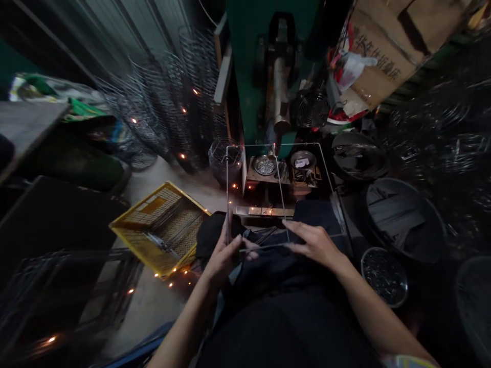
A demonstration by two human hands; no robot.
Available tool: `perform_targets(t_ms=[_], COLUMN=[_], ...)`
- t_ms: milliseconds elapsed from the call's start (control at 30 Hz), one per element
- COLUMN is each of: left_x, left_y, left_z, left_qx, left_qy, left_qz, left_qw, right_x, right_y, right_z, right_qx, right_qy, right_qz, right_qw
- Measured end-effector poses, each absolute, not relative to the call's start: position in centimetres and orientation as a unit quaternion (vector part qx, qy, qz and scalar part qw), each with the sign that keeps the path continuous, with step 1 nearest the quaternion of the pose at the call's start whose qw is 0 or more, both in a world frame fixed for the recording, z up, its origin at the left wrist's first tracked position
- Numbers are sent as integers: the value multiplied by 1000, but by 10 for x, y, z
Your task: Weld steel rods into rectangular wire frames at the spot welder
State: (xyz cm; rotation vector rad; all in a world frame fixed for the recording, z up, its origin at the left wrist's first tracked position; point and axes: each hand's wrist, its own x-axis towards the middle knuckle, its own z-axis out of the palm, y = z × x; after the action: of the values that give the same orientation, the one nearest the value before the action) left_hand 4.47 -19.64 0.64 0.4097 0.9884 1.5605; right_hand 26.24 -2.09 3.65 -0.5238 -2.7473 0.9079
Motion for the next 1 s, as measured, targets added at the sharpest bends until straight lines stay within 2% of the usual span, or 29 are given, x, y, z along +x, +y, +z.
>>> perform_targets(t_ms=[267, 400, 633, 1000], left_x=[-50, -81, -97, -102], left_y=[-68, -32, -14, -9], left_z=[7, 8, 11, 11], left_qx=[227, 239, 232, 224], left_qy=[380, 367, 378, 376], left_qz=[706, 712, 719, 719], left_qw=[552, 548, 536, 539], right_x=[174, 152, 135, 131], right_y=[106, 149, 171, 176], right_z=[54, 60, 55, 56], right_qx=[-223, -208, -225, -226], right_qy=[-951, -959, -948, -944], right_qz=[150, 118, 115, 119], right_qw=[156, 154, 193, 209])
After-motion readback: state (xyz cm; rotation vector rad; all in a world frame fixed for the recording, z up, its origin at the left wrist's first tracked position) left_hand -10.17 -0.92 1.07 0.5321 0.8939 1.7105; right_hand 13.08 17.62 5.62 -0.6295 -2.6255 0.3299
